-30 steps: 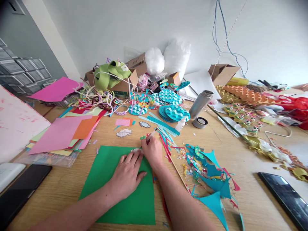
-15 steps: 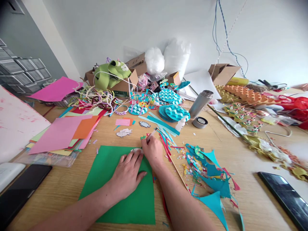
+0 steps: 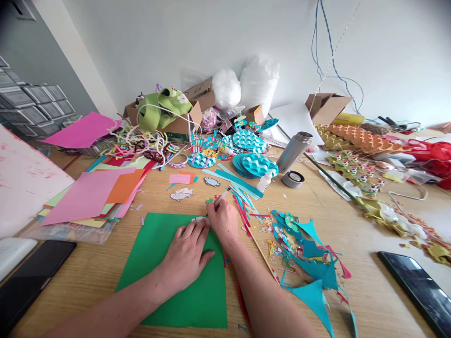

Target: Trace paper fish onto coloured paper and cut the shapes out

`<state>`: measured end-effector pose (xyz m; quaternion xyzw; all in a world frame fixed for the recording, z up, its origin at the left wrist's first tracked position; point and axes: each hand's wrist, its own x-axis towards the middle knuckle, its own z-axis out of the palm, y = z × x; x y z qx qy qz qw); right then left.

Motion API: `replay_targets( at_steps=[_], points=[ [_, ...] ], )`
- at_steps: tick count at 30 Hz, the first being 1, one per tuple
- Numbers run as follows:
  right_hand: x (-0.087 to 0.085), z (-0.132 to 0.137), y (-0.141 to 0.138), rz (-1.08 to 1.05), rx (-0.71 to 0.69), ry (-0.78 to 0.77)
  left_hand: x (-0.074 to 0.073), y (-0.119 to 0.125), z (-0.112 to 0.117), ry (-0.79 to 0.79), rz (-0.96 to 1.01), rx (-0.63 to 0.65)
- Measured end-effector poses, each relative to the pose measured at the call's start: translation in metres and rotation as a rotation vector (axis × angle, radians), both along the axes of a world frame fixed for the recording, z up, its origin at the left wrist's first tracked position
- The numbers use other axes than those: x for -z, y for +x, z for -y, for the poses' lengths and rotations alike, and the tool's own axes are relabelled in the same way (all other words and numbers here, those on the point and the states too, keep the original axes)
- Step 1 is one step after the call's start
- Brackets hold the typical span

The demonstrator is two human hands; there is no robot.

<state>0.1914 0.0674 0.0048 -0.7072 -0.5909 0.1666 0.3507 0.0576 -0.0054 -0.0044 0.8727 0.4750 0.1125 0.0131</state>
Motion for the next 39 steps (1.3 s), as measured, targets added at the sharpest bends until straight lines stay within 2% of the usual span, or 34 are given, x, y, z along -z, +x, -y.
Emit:
replay_targets(
  at_steps=[7, 25, 28, 33, 39],
  points=[
    [-0.0011, 0.0006, -0.001, 0.025, 0.005, -0.039, -0.0013, 0.0001, 0.0004, 0.003, -0.011, -0.006],
    [-0.0011, -0.0002, 0.0007, 0.04, 0.038, -0.002, -0.0007, 0.0, 0.0001, -0.004, -0.002, -0.001],
    [-0.0014, 0.0015, -0.0017, -0.031, -0.004, 0.043, 0.0004, -0.0001, -0.0003, 0.001, 0.01, 0.001],
    [0.002, 0.0028, -0.0062, -0.086, -0.112, 0.024, -0.0011, 0.0002, -0.0003, -0.012, 0.021, 0.002],
    [0.0056, 0.0016, -0.0066, -0.069, -0.138, 0.031, -0.0017, 0.0006, 0.0002, -0.007, 0.017, 0.0]
  ],
)
